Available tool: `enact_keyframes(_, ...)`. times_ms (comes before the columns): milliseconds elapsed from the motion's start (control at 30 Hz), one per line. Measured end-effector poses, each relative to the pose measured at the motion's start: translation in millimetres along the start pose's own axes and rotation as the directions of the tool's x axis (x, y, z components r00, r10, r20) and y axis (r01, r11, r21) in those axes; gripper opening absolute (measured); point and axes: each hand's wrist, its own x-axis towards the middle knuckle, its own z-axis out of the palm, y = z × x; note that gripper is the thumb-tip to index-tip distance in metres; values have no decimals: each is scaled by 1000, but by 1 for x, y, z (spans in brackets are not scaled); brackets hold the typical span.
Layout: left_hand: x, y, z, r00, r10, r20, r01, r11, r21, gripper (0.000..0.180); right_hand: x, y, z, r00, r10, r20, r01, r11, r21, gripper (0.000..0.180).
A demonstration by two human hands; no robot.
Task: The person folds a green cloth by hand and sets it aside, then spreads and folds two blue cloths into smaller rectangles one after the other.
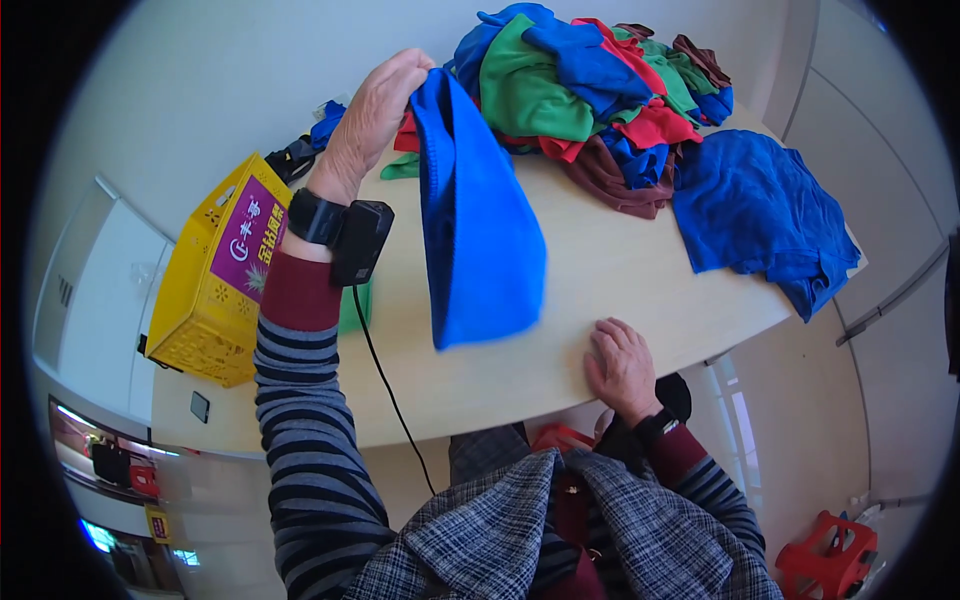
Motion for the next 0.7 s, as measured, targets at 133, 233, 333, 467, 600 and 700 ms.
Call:
enact_keyframes(133,-14,60,-5,978,-8,207,8,1000,-2,27,-10,15,5,963,265,48,-265,902,341,26)
enact_keyframes(233,-31,89,1,982,-47,181,38,998,50,23,5,16,-15,889,457,1,-334,650,683,25)
enact_keyframes(333,-49,105,8,960,-114,256,118,993,1,22,40,-43,-84,911,394,-123,-147,590,794,20)
enact_keyframes(467,-73,124,36,948,-24,317,18,1000,20,20,82,-134,-134,959,64,-276,47,924,378,26)
enact_keyframes(600,-91,141,59,959,46,280,-78,991,106,18,94,-131,-122,953,-70,-296,63,998,-32,24)
enact_keyframes(700,-96,127,55,969,41,244,-70,992,109,18,85,-111,-123,968,18,-251,-28,999,-34,19)
